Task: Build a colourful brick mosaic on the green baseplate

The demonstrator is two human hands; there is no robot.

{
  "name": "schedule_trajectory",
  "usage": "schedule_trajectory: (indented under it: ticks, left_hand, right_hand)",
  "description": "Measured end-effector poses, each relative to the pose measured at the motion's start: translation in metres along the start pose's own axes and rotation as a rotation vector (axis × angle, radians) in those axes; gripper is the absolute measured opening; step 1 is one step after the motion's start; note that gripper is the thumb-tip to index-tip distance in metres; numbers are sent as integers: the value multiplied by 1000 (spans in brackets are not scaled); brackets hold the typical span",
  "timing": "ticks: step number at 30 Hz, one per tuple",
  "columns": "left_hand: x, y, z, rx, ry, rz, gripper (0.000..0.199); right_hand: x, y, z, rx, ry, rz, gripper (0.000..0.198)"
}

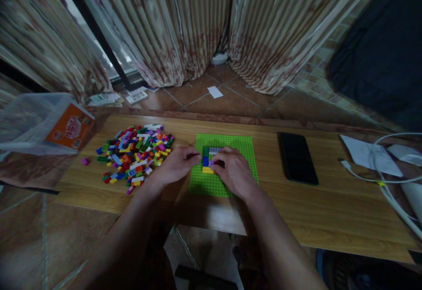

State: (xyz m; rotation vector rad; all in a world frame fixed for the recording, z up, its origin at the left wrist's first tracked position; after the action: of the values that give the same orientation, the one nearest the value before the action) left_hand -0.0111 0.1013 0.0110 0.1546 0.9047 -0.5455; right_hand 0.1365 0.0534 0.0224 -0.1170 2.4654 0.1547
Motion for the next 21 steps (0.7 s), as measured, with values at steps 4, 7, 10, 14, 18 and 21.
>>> schedule_trajectory:
  ticks: [4,7,10,14,18,21]
  left_hand:
    - [0,-1,1,0,5,-3,27]
    - [-1,-1,2,1,19,2,27]
    - [0,0,3,-3,24,3,27]
    - [0,0,3,-8,23,-1,27]
    - [0,0,3,-7,27,-5,26]
    - [0,0,2,-18,35,-6,26]
  right_hand:
    - [1,1,0,11,-6,-8,7]
    - [0,1,1,35,12,1,8]
    - [1,2,2,54,13,5,8]
    - [0,2,2,52,23,9,9]
    - [-2,1,3,61,62,17,9]
    - [-6,0,7,69,112,38,8]
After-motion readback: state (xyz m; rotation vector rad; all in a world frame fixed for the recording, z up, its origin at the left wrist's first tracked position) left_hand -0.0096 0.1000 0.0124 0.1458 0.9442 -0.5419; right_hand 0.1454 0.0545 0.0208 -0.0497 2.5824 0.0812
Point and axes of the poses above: each hand's wrist, its own y-axis towards the middle knuckle, its own x-axis out of the palm, z = x × y, the point moved 7 cm from there along y, towards the middle knuckle, and after that the axes turned 14 degrees about y, right-handed, at the moved point
